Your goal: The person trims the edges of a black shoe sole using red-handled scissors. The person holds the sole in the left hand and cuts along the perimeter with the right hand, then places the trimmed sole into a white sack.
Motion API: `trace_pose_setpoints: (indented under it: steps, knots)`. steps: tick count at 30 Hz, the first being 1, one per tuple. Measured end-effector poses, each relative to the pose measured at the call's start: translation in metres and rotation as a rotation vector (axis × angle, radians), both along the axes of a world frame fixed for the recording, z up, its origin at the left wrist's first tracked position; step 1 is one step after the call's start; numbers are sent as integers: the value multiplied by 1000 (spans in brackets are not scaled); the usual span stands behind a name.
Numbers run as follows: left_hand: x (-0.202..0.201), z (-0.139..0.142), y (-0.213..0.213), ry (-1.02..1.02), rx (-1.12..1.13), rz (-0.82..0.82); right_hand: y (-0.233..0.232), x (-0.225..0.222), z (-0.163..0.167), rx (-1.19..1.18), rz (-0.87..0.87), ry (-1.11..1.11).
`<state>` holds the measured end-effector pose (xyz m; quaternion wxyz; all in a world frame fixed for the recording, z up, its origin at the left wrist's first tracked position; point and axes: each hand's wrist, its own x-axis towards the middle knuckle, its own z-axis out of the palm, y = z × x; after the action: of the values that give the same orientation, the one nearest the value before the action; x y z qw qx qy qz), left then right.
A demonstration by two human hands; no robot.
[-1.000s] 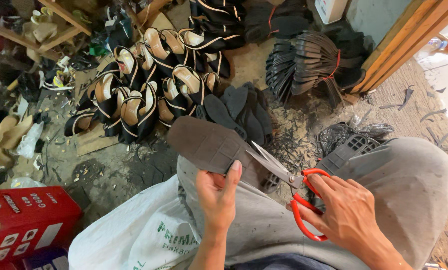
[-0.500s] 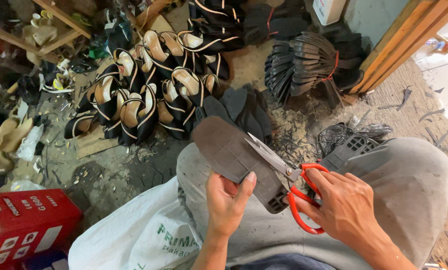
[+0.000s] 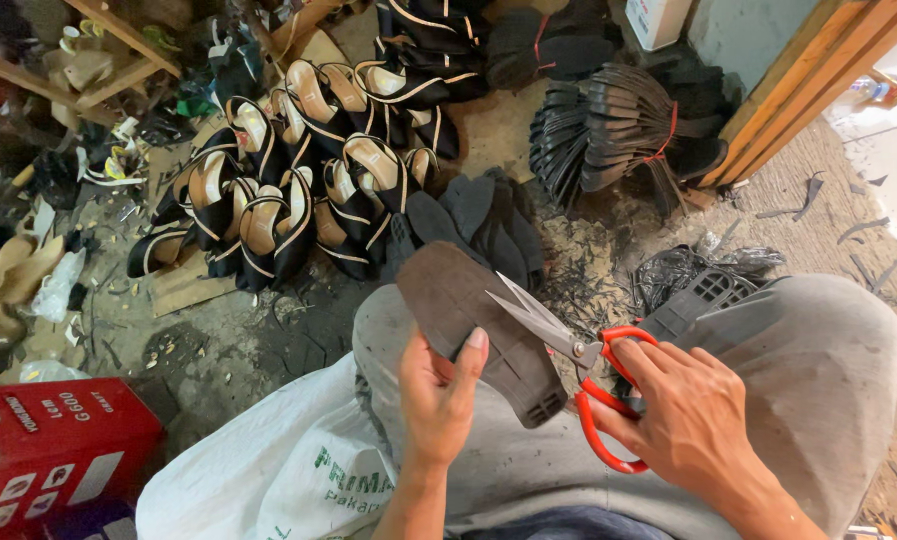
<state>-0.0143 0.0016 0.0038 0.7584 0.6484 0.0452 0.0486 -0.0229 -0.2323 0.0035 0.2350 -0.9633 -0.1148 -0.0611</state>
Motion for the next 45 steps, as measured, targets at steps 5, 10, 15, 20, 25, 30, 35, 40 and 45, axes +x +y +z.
trace_pose_setpoints:
  steps: [5,10,15,20,25,30,35,40,45]
  knots:
    - [-2,-1,-4,1,-18,-46,-1,3,4,5,1,15]
    - [1,0,2,-8,-55,-30,-5,1,1,-16,11,100]
    - [-3,0,-1,27,-80,-65,-6,0,-3,50,31,-114]
    - [0,-1,3,10,-3,-10,-6,0,-2,-44,3,150]
    - [-2,2,3,37,51,-33,-5,1,2,36,41,-28]
    - [-6,4,-6,32,43,-105,-4,4,3,40,48,-68]
    - [-5,5,-2,47,27,-98,-7,5,3,-52,-14,179]
    - [-6,9,-1,10,143,-170,-7,5,2,30,28,-93]
    - [-5,18,3,28,73,-222,-8,5,3,17,18,49]
